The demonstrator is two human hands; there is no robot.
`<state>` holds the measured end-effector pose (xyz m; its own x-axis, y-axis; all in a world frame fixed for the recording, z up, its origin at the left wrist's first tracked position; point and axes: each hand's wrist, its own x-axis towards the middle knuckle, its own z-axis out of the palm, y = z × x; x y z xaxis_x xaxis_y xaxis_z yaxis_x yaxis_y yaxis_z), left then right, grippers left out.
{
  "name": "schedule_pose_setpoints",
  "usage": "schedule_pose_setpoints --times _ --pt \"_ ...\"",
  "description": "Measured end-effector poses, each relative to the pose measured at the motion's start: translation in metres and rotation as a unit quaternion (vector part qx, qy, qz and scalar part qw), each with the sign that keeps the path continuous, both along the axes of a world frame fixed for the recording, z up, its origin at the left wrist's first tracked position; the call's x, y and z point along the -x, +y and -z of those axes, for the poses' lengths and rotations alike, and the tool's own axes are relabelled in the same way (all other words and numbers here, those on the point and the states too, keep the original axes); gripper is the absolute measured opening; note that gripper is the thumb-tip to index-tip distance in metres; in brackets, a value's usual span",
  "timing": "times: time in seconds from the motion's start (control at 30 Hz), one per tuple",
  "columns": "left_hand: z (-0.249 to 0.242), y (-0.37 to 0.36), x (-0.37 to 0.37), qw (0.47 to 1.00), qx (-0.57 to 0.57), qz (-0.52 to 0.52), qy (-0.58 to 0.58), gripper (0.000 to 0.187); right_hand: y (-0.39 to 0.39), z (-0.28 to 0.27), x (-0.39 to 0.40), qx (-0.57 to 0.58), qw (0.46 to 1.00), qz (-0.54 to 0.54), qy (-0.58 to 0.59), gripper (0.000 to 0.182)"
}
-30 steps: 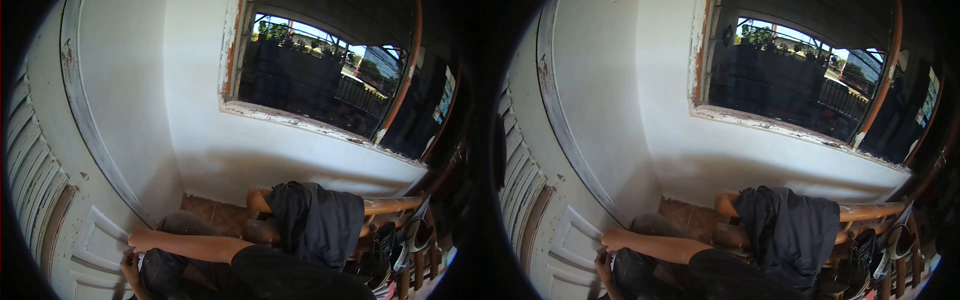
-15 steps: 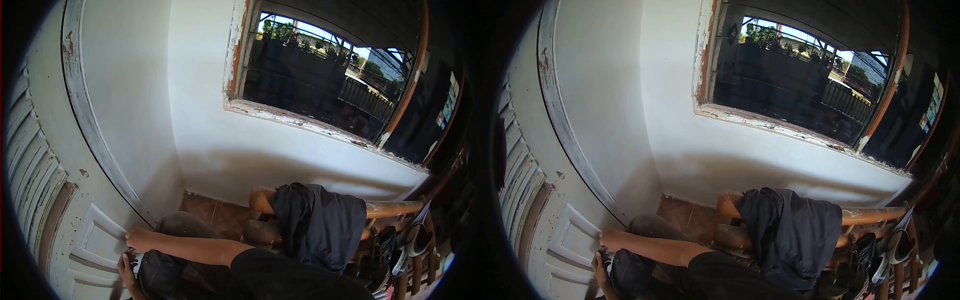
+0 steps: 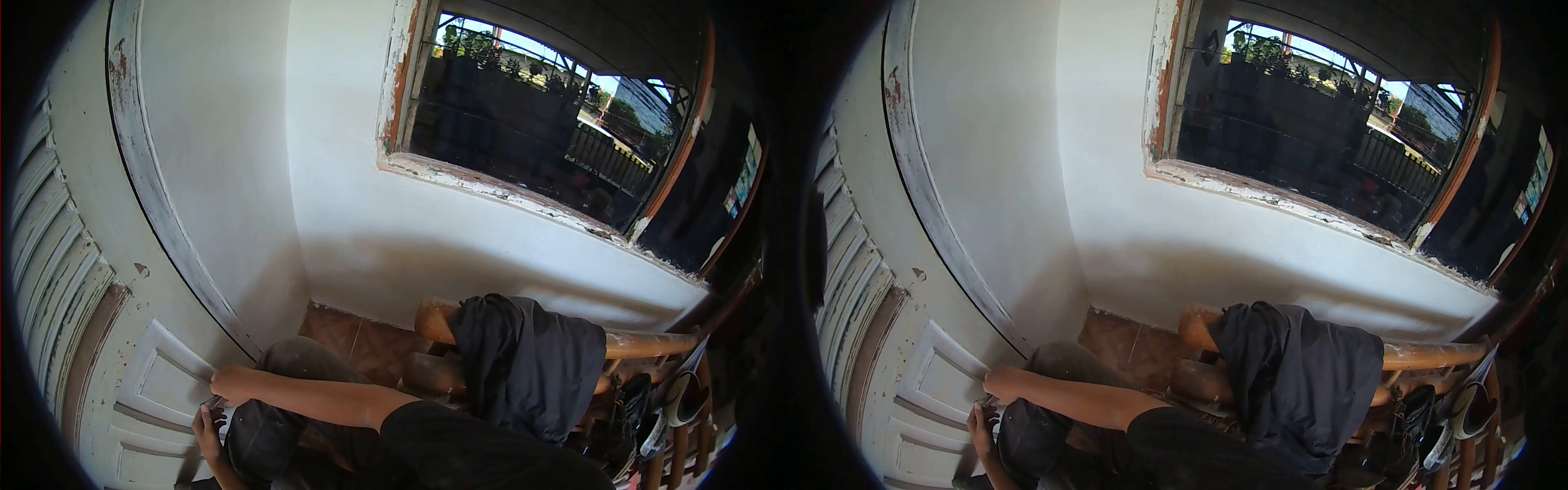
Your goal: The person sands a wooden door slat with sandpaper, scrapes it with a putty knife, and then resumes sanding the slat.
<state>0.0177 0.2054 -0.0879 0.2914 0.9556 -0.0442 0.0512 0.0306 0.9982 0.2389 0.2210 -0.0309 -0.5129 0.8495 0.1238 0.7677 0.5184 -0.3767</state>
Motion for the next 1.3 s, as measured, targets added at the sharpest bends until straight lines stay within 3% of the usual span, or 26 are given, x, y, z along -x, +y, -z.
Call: schedule_pose_setpoints --times 0.37,0.67,1.07,1.17,1.23,1.3 --pt "-0.007 -0.002 0.000 0.999 -0.040 -0.009 0.024 0.049 0.002 -0.001 -0.002 0.008 1.000 -0.012 0.019 0.035" --pt "-0.006 0.001 0.003 0.999 -0.036 -0.031 -0.007 0.044 -0.013 -0.026 -0.003 0.033 0.994 -0.009 0.105 0.059" --pt "-0.012 -0.006 0.004 0.998 -0.005 -0.025 -0.055 0.031 0.001 -0.009 0.003 0.032 0.994 0.003 0.104 0.049" --pt "-0.012 -0.006 0.007 0.998 0.001 0.005 -0.064 0.027 0.000 -0.006 0.003 -0.019 0.994 0.013 0.104 0.034" --pt "-0.024 -0.013 -0.001 0.998 -0.003 -0.016 -0.067 0.028 -0.001 -0.009 -0.002 -0.068 0.994 -0.031 0.081 0.014" --pt "-0.021 -0.011 0.001 0.997 -0.014 -0.002 -0.074 0.031 -0.002 -0.011 -0.003 -0.075 0.992 -0.025 0.096 0.011"
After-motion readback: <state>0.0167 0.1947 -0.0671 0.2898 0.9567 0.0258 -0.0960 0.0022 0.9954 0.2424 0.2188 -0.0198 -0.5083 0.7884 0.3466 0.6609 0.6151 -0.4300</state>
